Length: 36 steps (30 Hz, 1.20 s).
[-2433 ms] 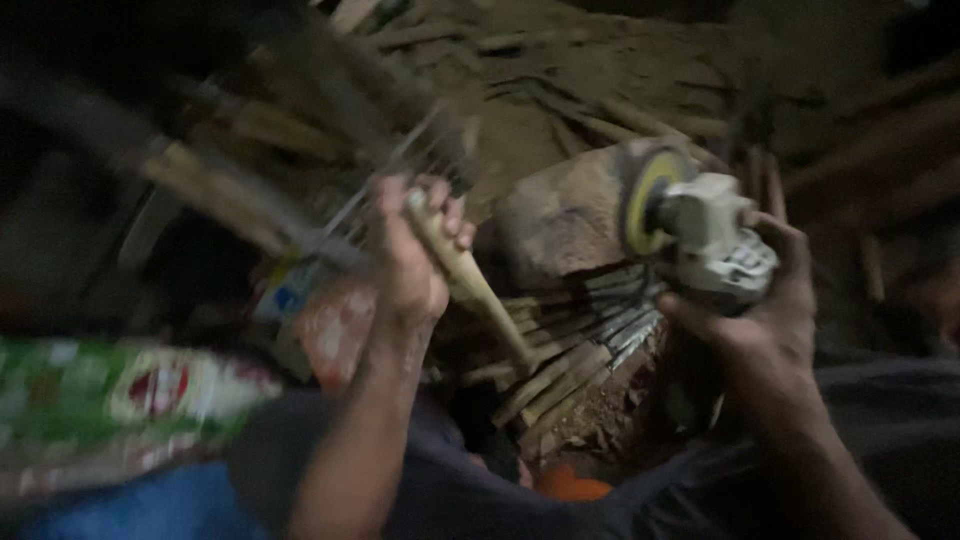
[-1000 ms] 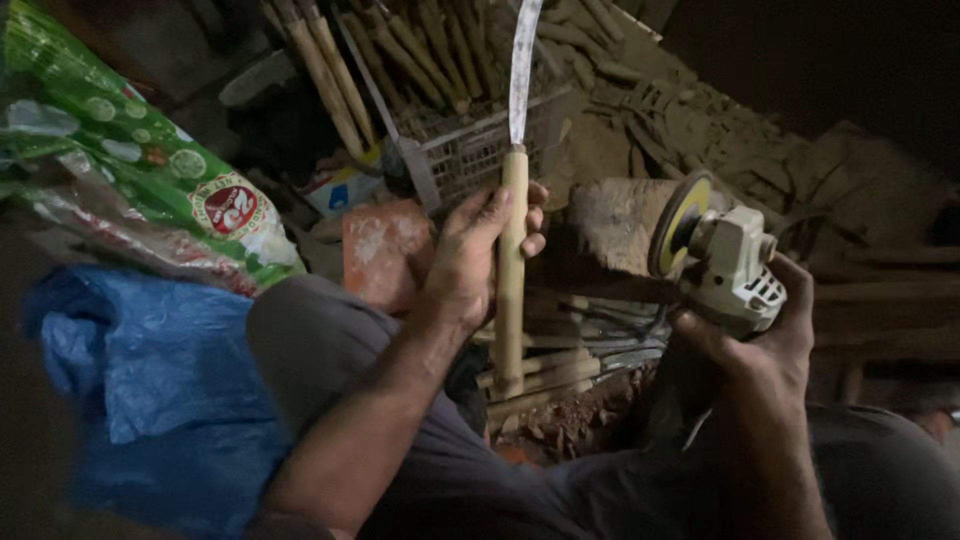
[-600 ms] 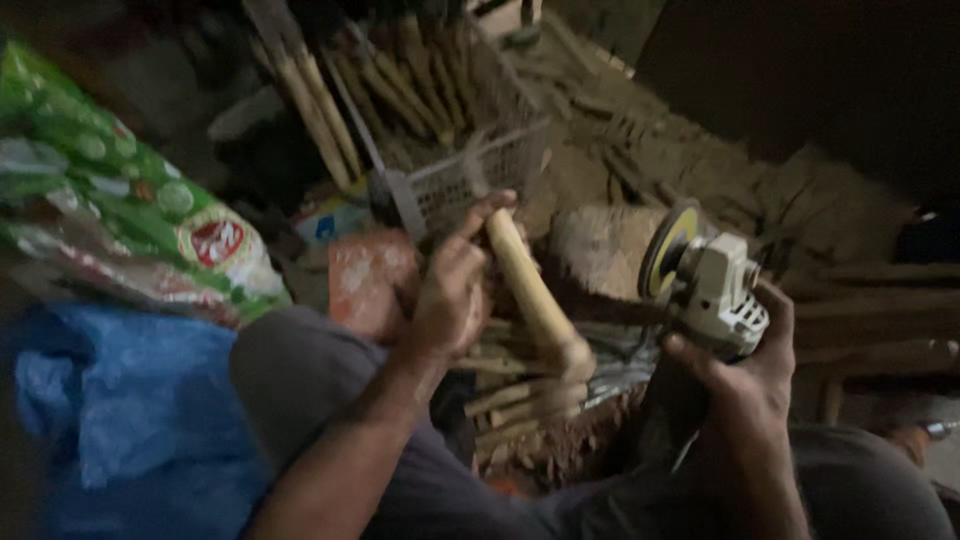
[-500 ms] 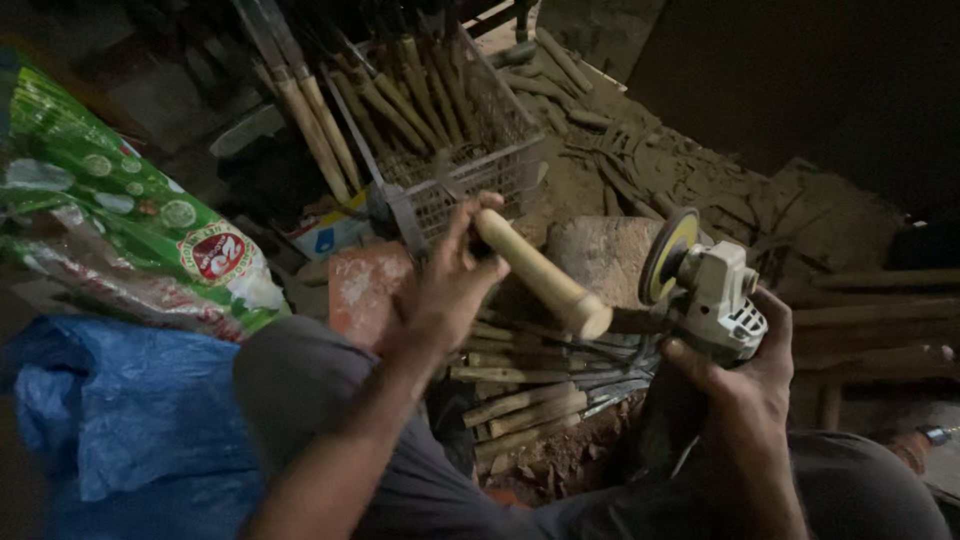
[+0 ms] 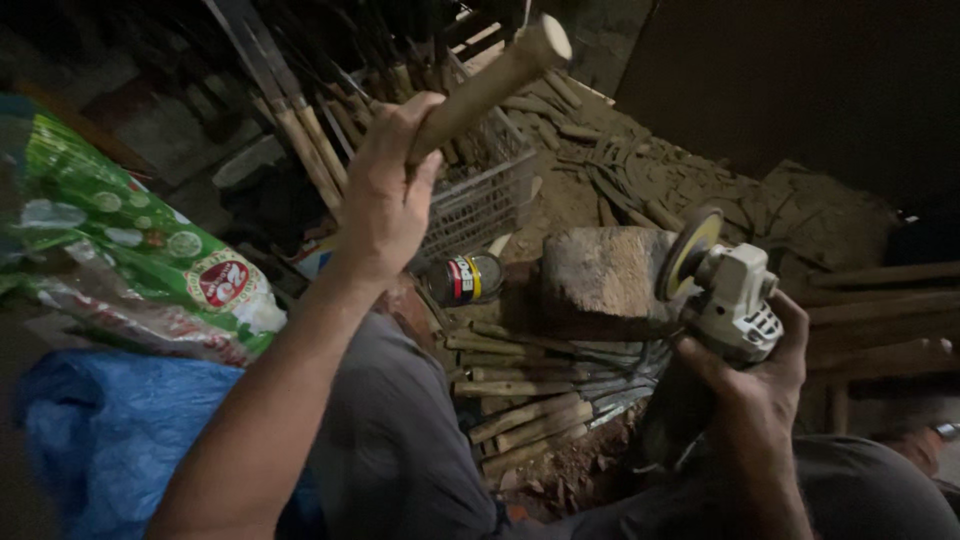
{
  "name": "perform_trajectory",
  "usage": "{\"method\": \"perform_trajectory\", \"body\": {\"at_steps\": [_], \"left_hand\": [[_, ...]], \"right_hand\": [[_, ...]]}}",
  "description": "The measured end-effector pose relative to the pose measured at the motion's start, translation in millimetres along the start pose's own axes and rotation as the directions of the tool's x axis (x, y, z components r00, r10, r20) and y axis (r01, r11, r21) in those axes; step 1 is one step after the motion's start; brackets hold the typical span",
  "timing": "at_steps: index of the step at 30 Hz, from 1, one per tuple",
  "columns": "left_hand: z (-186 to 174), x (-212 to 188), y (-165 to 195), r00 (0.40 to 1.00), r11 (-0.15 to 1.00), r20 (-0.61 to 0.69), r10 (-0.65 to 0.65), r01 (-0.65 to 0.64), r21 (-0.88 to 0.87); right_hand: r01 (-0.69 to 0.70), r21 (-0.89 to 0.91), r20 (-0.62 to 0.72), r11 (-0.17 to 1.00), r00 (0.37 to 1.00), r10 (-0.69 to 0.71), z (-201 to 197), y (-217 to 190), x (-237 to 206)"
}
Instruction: The person uses an angle grinder to smooth and shape the wooden handles of several sickles. They hold each handle against the spinning disc, rotating it to even out the surface, then set the tool aside and pick up the next one.
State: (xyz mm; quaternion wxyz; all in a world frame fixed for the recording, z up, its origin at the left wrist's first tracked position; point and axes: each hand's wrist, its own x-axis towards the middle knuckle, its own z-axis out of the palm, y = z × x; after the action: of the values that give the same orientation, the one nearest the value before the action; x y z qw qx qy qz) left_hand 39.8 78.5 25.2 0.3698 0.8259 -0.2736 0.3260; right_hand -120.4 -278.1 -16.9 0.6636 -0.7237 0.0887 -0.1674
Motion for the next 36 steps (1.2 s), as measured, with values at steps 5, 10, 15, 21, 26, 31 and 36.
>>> {"method": "perform_trajectory", "body": {"at_steps": [5, 10, 15, 21, 26, 31, 36], "left_hand": [[31, -7, 17, 0.97, 0.858, 0.042, -0.24, 0.232, -0.459], [49, -47, 51, 0.878, 0.584, 0.279, -0.39, 0.47, -0.662], [74, -76, 67, 0.903, 0.311, 0.306, -0.303, 0.397, -0.864], [83, -95, 79, 0.862, 0.255, 0.277, -0.424, 0.407, -0.877], [47, -71, 94, 0.853, 0.233, 0.24, -0.464, 0.379, -0.896], [31, -48, 106, 0.927, 0.246, -0.079, -0.367, 0.015, -0.969], [58, -52, 103, 0.923, 0.288, -0.141, -0.358, -0.034, -0.957]], "right_hand": [[0.06, -0.082, -0.004, 0.995, 0.998, -0.061, -4, 1, 0], [0.127, -0.114, 0.074, 0.985, 0.99, -0.119, -5, 5, 2], [0.085, 0.014, 0.157, 0.996, 0.984, -0.086, 3, 6, -3], [-0.016, 0.029, 0.157, 0.999, 0.988, 0.011, 10, -2, -7], [0.134, -0.026, 0.088, 0.991, 0.987, -0.132, -1, -16, -6], [0.232, 0.217, 0.083, 0.948, 0.963, -0.255, -15, -23, -5], [0.174, 0.199, 0.036, 0.965, 0.982, -0.184, -20, -20, -7]]}}
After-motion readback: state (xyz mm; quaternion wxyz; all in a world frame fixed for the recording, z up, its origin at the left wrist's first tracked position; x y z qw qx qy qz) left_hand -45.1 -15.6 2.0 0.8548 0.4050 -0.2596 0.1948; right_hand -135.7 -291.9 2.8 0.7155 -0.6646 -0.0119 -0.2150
